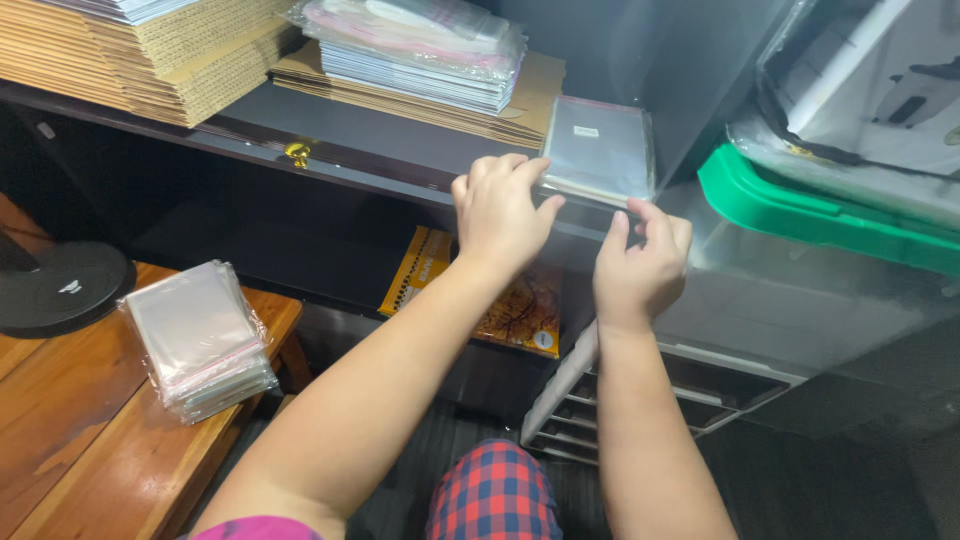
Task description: The person sits on the floor and repeatedly picks up stacks of clear plastic pouches from a wooden bench. They place each stack onto a shelf inside a black cabinet, arranging them neatly. The person continues this process for several stacks of pouches.
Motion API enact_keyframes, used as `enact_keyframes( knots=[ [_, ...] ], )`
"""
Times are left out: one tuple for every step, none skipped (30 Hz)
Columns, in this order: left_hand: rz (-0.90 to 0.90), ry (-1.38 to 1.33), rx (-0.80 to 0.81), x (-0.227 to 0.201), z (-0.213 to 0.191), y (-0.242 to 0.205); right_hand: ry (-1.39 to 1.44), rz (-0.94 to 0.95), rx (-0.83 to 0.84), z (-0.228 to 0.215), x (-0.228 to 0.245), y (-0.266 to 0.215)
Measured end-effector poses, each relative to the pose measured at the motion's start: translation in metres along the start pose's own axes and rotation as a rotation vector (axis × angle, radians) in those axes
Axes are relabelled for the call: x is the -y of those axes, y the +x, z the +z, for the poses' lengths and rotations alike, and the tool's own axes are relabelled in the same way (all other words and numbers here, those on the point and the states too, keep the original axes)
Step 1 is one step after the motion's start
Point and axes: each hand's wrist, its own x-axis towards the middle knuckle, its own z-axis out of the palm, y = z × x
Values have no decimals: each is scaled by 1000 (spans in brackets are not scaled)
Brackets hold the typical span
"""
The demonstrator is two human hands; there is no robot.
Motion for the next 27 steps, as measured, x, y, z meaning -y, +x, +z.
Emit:
enact_keyframes(
  knots=[
    [-6,14,-27,6,1,-7,39,3,-14,-1,2,-5],
    [-15,28,-54,12,2,-14,78,7,-25,-2,5,-11],
    [-19,33,-54,18,-3,-26,82,8,-21,-1,9,-17],
    [-50,20,-45,23,-7,-38,132,8,-7,0,14,-24],
    [-81,6,-35,29,-12,-51,181,8,7,0,19,-31],
    [-90,14,-39,39,-15,-67,189,8,16,5,20,-42],
    [-135,-1,-21,49,-19,-82,261,-48,27,10,20,-53],
    [-181,-14,-5,60,-23,-98,334,-103,38,16,22,-64],
    [-190,-5,-9,75,-24,-115,345,-103,47,22,27,-76],
    [-232,-50,26,90,-26,-133,395,-116,87,27,32,-89],
    [-273,-96,60,104,-28,-151,445,-129,127,32,37,-103],
    [-284,-85,56,118,-32,-167,457,-125,137,40,41,-119],
    [-381,-134,50,132,-37,-183,493,-96,197,47,46,-136],
    [-476,-184,43,145,-42,-199,529,-67,255,54,52,-153],
    [-485,-173,40,161,-48,-213,539,-63,263,61,59,-168],
    [-598,-193,11,176,-53,-228,549,-36,330,66,65,-184],
    [-711,-212,-20,190,-59,-242,558,-10,397,71,72,-200],
    [-721,-206,-26,202,-64,-256,566,-9,407,75,75,-213],
    [-763,-189,-60,214,-70,-269,578,3,490,78,78,-226],
    [-803,-173,-95,225,-76,-282,590,12,570,82,82,-238],
    [-810,-168,-102,233,-83,-291,598,10,578,84,86,-247],
    [-832,-202,-165,241,-91,-302,606,57,649,85,89,-256],
    [-852,-235,-230,248,-99,-312,613,105,720,86,92,-266],
    [-862,-228,-234,249,-110,-315,620,106,731,90,94,-275],
    [-869,-187,-301,250,-121,-319,617,104,753,94,96,-284],
    [-878,-146,-368,250,-132,-323,614,103,777,97,98,-293],
    [-889,-137,-372,251,-140,-326,619,105,790,100,101,-299]
  ],
)
